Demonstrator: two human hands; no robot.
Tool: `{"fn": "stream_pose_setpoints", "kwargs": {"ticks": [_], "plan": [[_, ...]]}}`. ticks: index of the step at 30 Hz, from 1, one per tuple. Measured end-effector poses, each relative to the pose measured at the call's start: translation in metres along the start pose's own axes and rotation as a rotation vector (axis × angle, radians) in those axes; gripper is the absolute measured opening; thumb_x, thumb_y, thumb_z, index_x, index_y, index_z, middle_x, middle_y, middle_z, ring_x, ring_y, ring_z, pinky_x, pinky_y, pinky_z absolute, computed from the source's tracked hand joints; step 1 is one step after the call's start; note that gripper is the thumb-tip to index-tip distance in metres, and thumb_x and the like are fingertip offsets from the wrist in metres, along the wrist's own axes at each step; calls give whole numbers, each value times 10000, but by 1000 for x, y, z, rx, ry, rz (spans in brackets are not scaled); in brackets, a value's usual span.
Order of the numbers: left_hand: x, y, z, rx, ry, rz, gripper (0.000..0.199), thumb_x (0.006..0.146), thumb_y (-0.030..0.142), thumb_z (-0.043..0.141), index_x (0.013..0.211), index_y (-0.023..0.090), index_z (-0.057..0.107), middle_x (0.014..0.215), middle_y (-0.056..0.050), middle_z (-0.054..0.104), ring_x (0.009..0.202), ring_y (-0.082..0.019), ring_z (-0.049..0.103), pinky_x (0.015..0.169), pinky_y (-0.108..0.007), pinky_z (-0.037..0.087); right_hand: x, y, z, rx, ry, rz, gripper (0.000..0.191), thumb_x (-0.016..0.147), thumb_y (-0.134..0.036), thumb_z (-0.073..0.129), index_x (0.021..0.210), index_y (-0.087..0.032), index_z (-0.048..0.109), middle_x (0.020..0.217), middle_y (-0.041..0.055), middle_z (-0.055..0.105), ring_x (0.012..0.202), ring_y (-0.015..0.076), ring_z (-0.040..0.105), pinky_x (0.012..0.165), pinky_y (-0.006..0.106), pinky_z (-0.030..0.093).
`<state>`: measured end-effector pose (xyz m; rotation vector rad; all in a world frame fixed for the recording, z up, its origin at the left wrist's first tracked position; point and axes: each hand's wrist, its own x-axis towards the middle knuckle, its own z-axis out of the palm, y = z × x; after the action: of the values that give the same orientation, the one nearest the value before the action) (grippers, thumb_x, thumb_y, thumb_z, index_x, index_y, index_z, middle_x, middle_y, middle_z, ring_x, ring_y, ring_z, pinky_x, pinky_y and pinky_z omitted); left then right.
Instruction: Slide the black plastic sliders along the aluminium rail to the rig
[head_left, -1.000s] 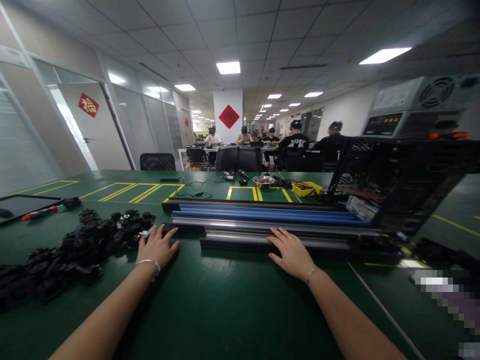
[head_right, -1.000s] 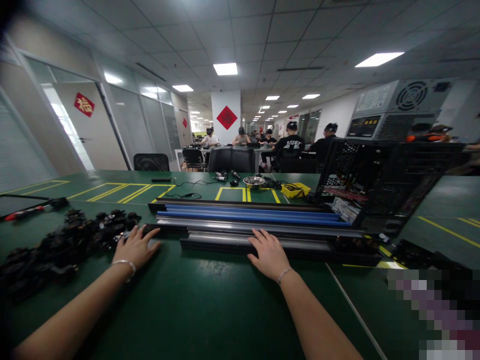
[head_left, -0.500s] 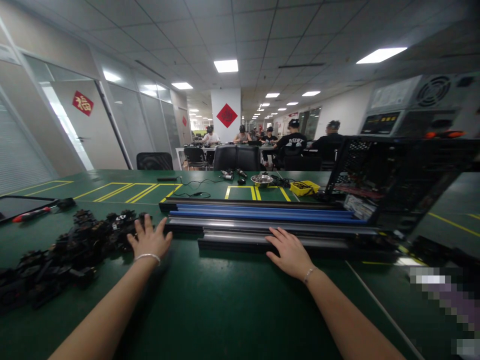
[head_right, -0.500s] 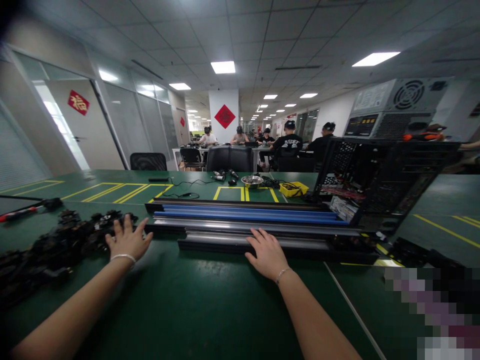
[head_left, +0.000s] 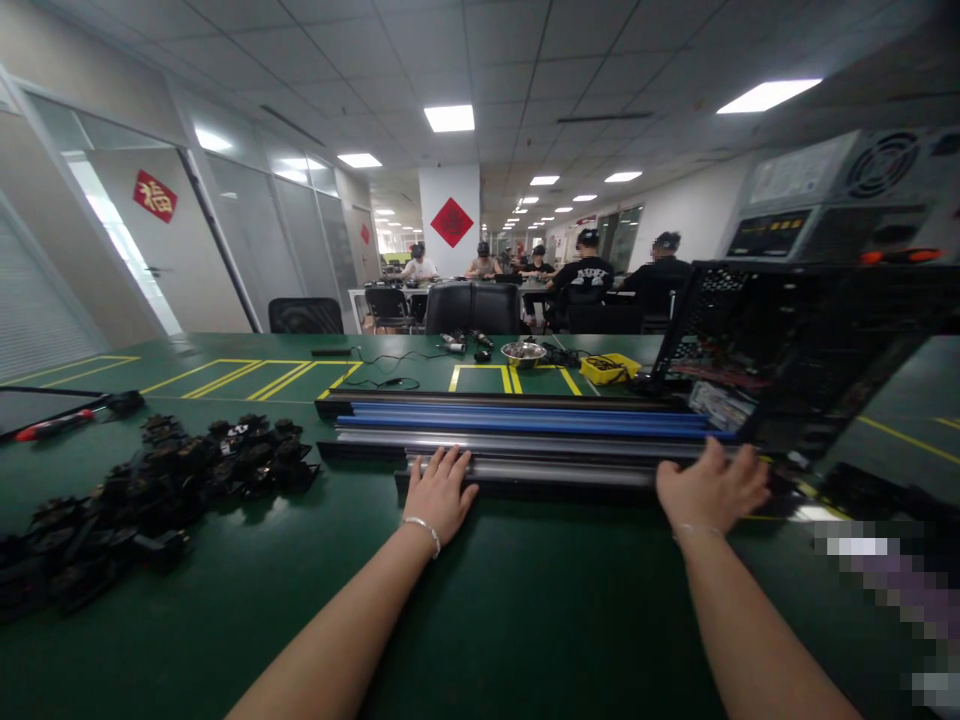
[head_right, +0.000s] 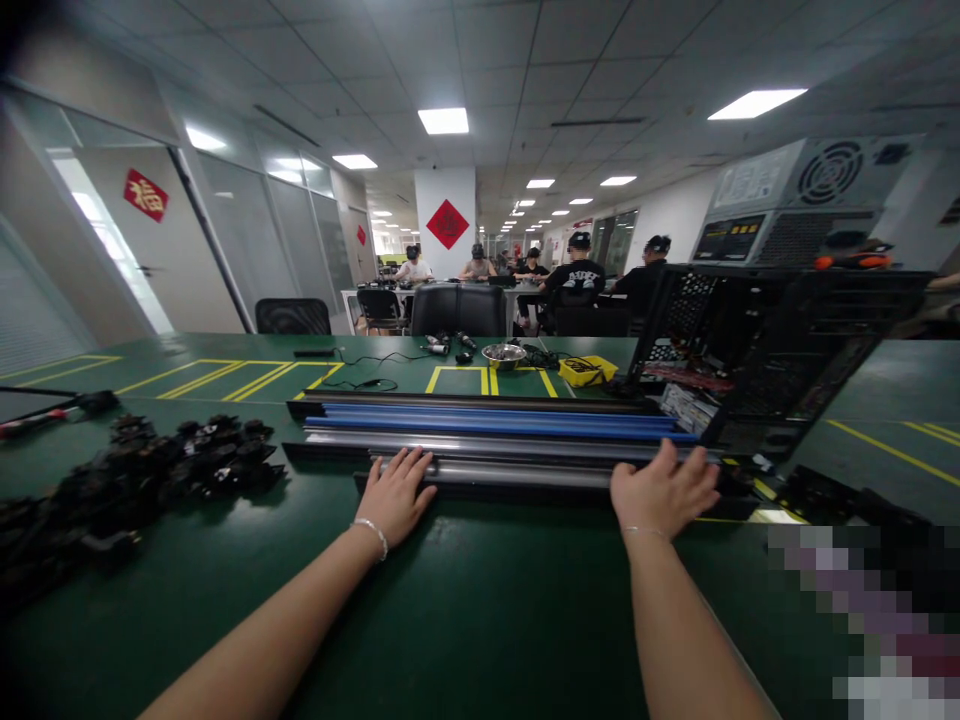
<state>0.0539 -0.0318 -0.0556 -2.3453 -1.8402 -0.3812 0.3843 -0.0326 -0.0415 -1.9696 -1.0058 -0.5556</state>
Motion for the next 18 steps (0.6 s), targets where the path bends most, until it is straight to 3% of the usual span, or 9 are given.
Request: {"fn": "stream_pose_setpoints", "kwargs": {"ticks": [2, 5, 13, 18], "plan": [[0, -2, -1, -4, 8, -4, 530, 850, 496, 247, 1343, 310, 305, 1430, 15, 313, 1323, -220, 214, 1075, -495, 132, 6, 16, 1, 14, -58, 164, 644, 756, -350, 404, 1291, 5, 347, 1366, 303, 241, 1263, 442, 178, 970, 580, 186], [0, -2, -1, -6, 16, -6, 532, 849, 494, 261, 1345, 308, 306, 1426, 10, 320, 1321, -221, 216, 1073, -490, 135, 10, 27, 4, 23, -161, 268, 649, 742, -367, 404, 1279, -3, 372, 1362, 303, 251, 1257, 449, 185, 963, 569, 200], [-1, 0, 2, -9, 49, 8, 539, 856, 506, 226, 1354, 308, 283, 1421, 2, 332, 1315, -223, 229, 1067, -505, 143, 8, 27, 8, 13, -136, 257, 571, 728, -405, 434, 1195, -80, 488, 1434, 238, 107, 1267, 476, 113, 924, 600, 213], [-1, -1, 3, 8, 58, 5, 541, 859, 507, 228, 1353, 296, 293, 1423, -4, 329, 1311, -221, 233, 1068, -502, 148, 7, 16, 3, -14, -61, 202, 390, 715, -323, 462, 1026, -125, 589, 1298, 208, 366, 1197, 419, 281, 898, 547, 294]]}}
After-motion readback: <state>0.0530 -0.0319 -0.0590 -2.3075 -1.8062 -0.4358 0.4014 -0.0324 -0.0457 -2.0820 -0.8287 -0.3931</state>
